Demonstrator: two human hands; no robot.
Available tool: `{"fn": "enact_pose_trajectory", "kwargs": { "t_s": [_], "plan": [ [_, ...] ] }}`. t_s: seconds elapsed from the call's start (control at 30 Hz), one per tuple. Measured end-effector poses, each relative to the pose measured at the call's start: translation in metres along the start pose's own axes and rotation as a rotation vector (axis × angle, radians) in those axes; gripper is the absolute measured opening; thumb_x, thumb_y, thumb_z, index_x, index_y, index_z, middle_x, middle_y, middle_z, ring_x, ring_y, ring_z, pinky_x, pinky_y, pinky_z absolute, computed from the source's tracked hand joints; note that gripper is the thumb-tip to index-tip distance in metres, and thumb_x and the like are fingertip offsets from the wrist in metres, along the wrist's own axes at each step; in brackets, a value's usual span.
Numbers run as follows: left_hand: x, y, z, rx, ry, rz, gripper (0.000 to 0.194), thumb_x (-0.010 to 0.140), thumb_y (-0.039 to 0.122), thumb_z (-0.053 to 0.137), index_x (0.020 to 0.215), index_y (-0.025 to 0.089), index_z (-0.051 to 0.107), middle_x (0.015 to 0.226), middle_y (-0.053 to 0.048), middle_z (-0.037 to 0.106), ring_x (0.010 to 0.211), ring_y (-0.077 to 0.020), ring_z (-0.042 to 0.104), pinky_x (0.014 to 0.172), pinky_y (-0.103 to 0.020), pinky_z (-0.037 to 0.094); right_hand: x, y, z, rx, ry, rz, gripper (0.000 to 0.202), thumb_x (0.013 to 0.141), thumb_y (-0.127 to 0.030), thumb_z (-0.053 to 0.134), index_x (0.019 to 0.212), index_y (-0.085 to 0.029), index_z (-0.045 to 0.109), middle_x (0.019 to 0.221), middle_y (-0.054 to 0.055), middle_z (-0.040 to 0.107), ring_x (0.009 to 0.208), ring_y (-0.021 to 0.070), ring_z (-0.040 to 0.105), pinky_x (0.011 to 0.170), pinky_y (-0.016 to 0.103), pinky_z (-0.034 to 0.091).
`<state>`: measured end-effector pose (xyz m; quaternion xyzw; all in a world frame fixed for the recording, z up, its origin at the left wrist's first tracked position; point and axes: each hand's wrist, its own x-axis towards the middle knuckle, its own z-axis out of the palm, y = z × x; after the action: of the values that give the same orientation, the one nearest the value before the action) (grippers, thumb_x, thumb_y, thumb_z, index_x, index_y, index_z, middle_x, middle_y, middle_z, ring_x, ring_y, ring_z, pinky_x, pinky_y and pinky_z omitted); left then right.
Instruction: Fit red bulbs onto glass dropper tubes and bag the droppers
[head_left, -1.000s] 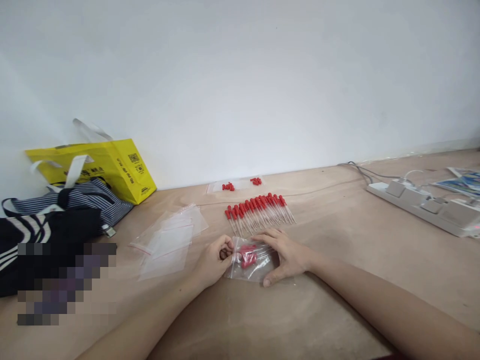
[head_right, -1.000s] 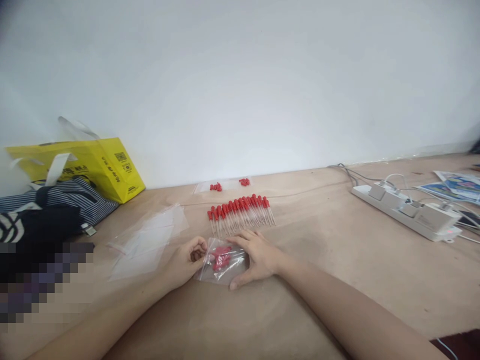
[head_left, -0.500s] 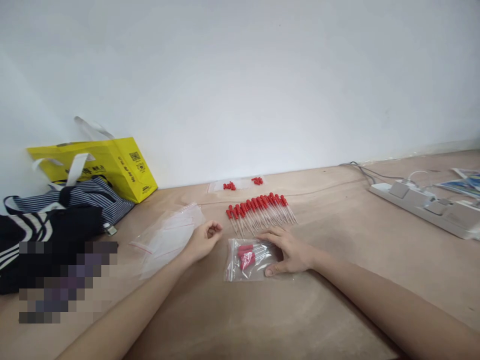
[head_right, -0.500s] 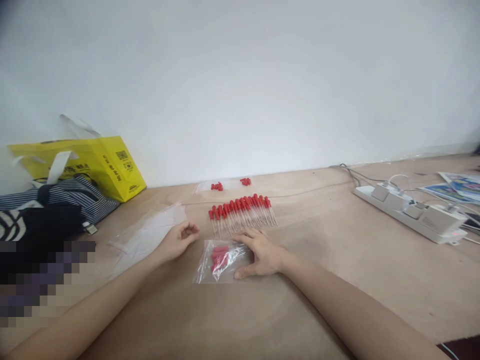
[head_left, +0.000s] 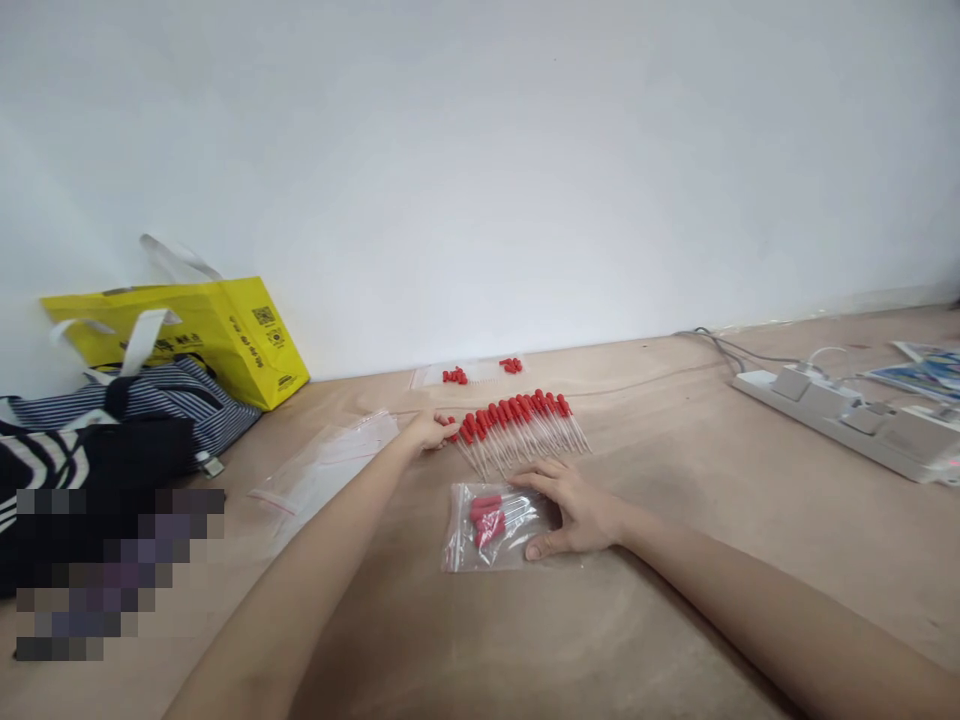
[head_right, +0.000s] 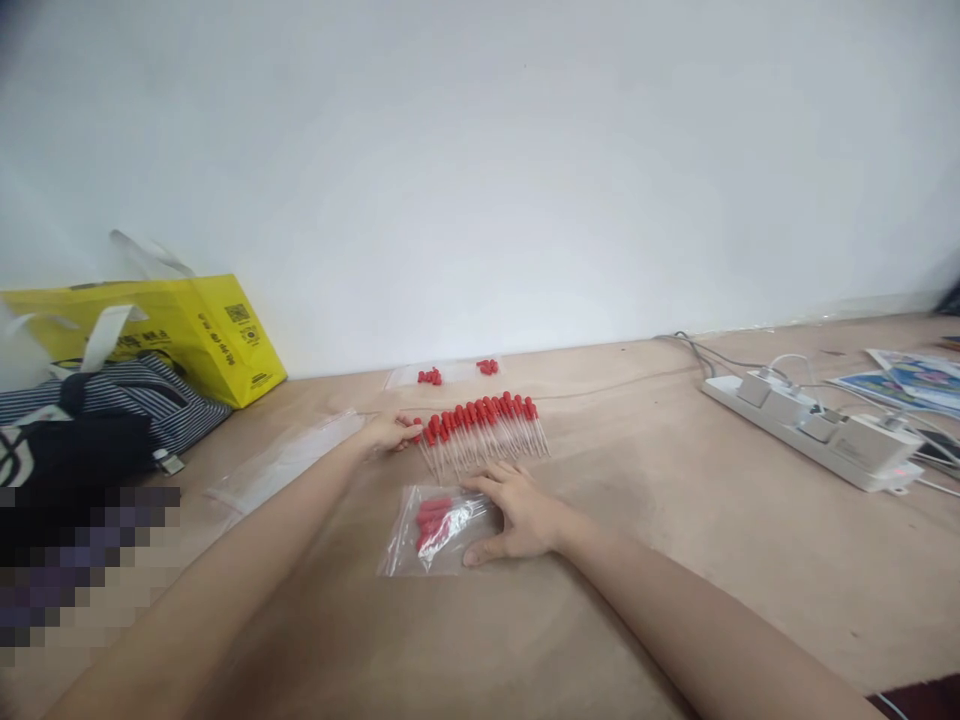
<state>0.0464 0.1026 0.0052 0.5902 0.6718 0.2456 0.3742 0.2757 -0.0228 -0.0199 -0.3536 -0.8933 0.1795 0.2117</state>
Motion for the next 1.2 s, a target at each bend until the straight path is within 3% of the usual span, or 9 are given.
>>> {"fn": "enact_pose_trajectory", "kwargs": {
  "t_s": [0.2, 0.33, 0.43, 0.53, 0.83, 1.07, 1.2],
  "plan": [
    [-0.032, -0.015, -0.031, -0.279, 0.141, 0.098, 0.02, 0.07, 0.022, 0.063, 0.083, 0.011, 0.053, 0.065, 0.0, 0.058, 0.055, -0.009, 0.054, 0.054, -0.022, 0.045, 0.0, -0.002, -0.001, -0.001, 0.004, 0.007, 0.077, 0.058, -0.058, 0.064, 0.121, -0.019, 0.044, 0.119, 0.011, 0.045, 0.108, 0.0265, 0.041, 0.091, 0.042, 0.031],
    [-0.071, -0.041, -0.053, -0.469, 0.27, 0.175, 0.025, 0.063, 0.031, 0.064, 0.08, 0.017, 0.051, 0.062, 0.004, 0.056, 0.056, -0.008, 0.055, 0.058, -0.02, 0.045, 0.0, -0.001, -0.001, -0.001, -0.003, -0.003, 0.076, 0.059, -0.058, 0.063, 0.121, -0.019, 0.044, 0.118, 0.01, 0.047, 0.107, 0.0258, 0.042, 0.091, 0.041, 0.031],
    [-0.102, -0.062, -0.056, -0.577, 0.261, 0.174, 0.036, 0.053, 0.035, 0.07, 0.078, 0.016, 0.053, 0.061, 0.003, 0.059, 0.057, -0.0098, 0.056, 0.057, -0.021, 0.046, 0.0, 0.001, 0.0, -0.002, -0.003, -0.014, 0.076, 0.06, -0.059, 0.063, 0.121, -0.019, 0.044, 0.116, 0.01, 0.048, 0.107, 0.0256, 0.042, 0.091, 0.041, 0.031],
    [-0.124, -0.074, -0.047, -0.634, 0.224, 0.163, 0.041, 0.049, 0.038, 0.073, 0.079, 0.016, 0.055, 0.064, 0.001, 0.061, 0.06, -0.0114, 0.057, 0.059, -0.023, 0.047, 0.0, 0.001, 0.001, -0.004, 0.001, -0.016, 0.076, 0.059, -0.059, 0.063, 0.121, -0.019, 0.044, 0.116, 0.01, 0.048, 0.107, 0.026, 0.042, 0.091, 0.041, 0.031],
    [-0.144, -0.066, -0.027, -0.505, 0.144, 0.171, 0.045, 0.055, 0.047, 0.068, 0.082, 0.017, 0.051, 0.07, 0.0, 0.06, 0.065, -0.0132, 0.058, 0.067, -0.029, 0.05, 0.0, 0.0, 0.001, -0.004, 0.006, -0.008, 0.077, 0.059, -0.06, 0.062, 0.121, -0.018, 0.044, 0.116, 0.011, 0.048, 0.107, 0.0263, 0.042, 0.091, 0.042, 0.031],
    [-0.151, -0.068, -0.031, -0.243, -0.106, 0.286, 0.03, 0.06, 0.04, 0.067, 0.075, 0.018, 0.053, 0.072, -0.002, 0.063, 0.068, -0.0157, 0.06, 0.066, -0.029, 0.049, -0.001, -0.001, 0.0, 0.006, 0.01, -0.011, 0.076, 0.06, -0.06, 0.062, 0.12, -0.018, 0.044, 0.116, 0.011, 0.048, 0.106, 0.026, 0.042, 0.09, 0.041, 0.032],
    [-0.156, -0.068, -0.027, -0.06, -0.075, 0.397, 0.019, 0.064, 0.034, 0.063, 0.073, 0.019, 0.058, 0.072, -0.001, 0.065, 0.068, -0.0155, 0.06, 0.064, -0.026, 0.048, -0.001, -0.001, 0.0, 0.0, 0.01, -0.012, 0.076, 0.06, -0.06, 0.062, 0.121, -0.019, 0.044, 0.116, 0.01, 0.048, 0.106, 0.0256, 0.042, 0.09, 0.041, 0.032]
  ]
}}
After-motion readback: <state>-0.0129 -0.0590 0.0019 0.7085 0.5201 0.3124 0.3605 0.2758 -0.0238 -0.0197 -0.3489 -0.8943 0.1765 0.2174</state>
